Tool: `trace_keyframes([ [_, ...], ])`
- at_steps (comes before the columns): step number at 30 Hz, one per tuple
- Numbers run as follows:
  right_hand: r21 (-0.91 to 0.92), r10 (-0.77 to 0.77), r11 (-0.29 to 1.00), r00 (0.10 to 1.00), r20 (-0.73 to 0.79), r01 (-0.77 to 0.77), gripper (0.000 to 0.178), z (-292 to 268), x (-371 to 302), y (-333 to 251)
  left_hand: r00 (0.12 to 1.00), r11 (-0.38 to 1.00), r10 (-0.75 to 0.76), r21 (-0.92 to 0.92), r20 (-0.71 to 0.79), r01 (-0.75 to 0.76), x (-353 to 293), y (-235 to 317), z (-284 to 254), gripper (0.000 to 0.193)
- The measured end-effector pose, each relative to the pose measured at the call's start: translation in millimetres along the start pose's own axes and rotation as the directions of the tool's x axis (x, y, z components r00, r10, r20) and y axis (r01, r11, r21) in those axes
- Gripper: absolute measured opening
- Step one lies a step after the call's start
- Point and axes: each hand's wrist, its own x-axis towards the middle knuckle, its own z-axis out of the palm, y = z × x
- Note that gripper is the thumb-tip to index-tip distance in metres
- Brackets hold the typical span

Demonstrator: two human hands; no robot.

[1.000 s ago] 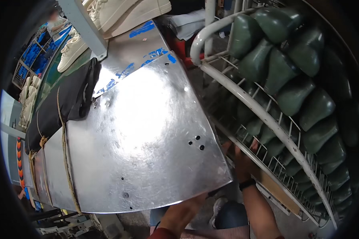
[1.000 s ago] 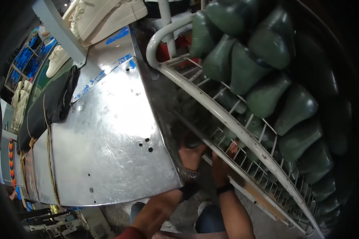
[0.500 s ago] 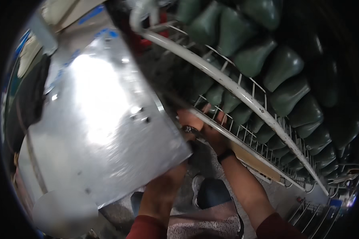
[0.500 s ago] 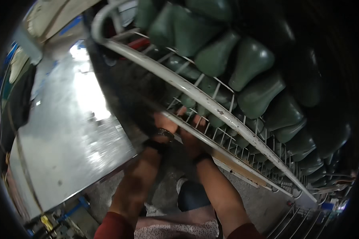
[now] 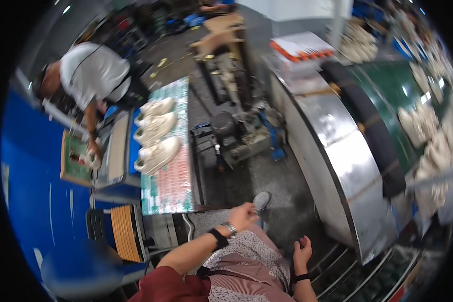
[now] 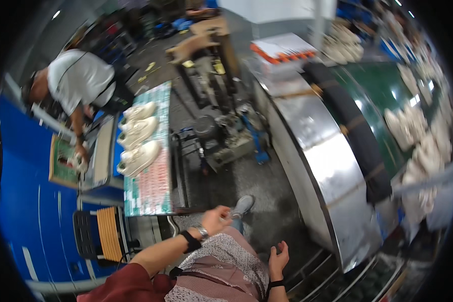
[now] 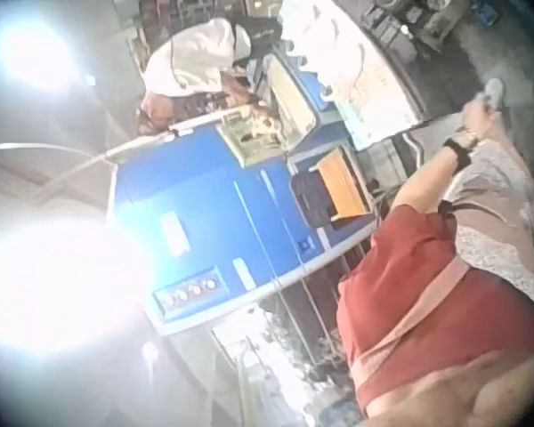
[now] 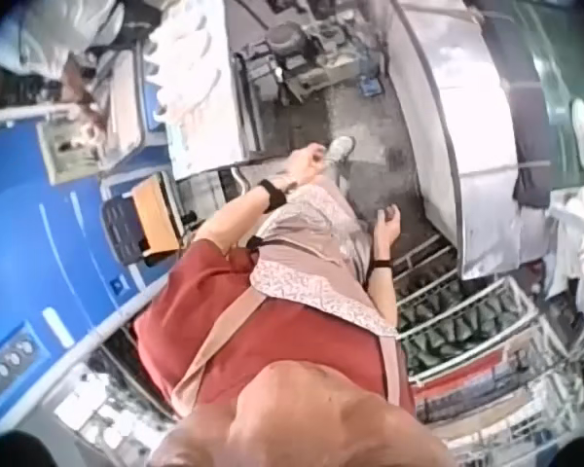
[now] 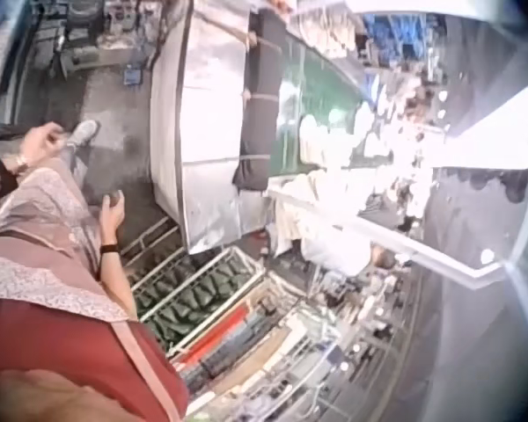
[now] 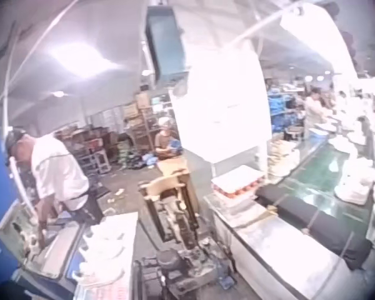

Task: The recorder is assembling shoe components by inserting a green shoe last into the shoe upper and then placing it on a machine to press or shape the sole.

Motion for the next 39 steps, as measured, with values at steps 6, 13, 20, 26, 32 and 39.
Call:
trace_keyframes([
  [6, 0.016, -0.453, 0.863, 0.760, 0.466, 0.505, 0.054, 143.0, 67.5, -235.8, 0.685, 0.839, 0.121, 0.443, -0.718, 0.317, -12.8, -109.9, -276.6, 0.092],
  [13, 0.206, -0.683, 0.390, 0.132, 0.719, 0.898, 0.069, 468.7, 62.8, -507.2, 0.862, 0.805, -0.288, 0.382, -0.418, 0.454, 18.5, -198.2, -423.8, 0.085],
  [20, 0.352, -0.760, 0.170, -0.106, 0.642, 0.920, 0.077, 691.0, 53.2, -601.1, 0.845, 0.922, -0.046, 0.302, -0.533, 0.241, 6.5, -213.5, -439.9, 0.086],
  [26, 0.291, -0.489, -0.066, -0.285, 0.824, 0.955, 0.072, 759.4, 40.6, -619.2, 0.757, 0.895, 0.045, 0.363, -0.652, 0.259, 81.2, -235.9, -510.5, 0.082],
  [32, -0.063, -0.756, 0.100, 0.117, 0.644, 0.993, 0.072, 636.5, 105.0, -588.2, 0.899, 0.696, 0.084, 0.671, -0.429, 0.255, 149.9, -251.3, -507.9, 0.046],
  [39, -0.338, -0.469, 0.689, 0.750, 0.466, 0.641, 0.081, 313.2, 123.5, -488.4, 0.952, 0.636, -0.025, 0.730, -0.306, 0.251, 142.3, -277.7, -520.3, 0.057],
])
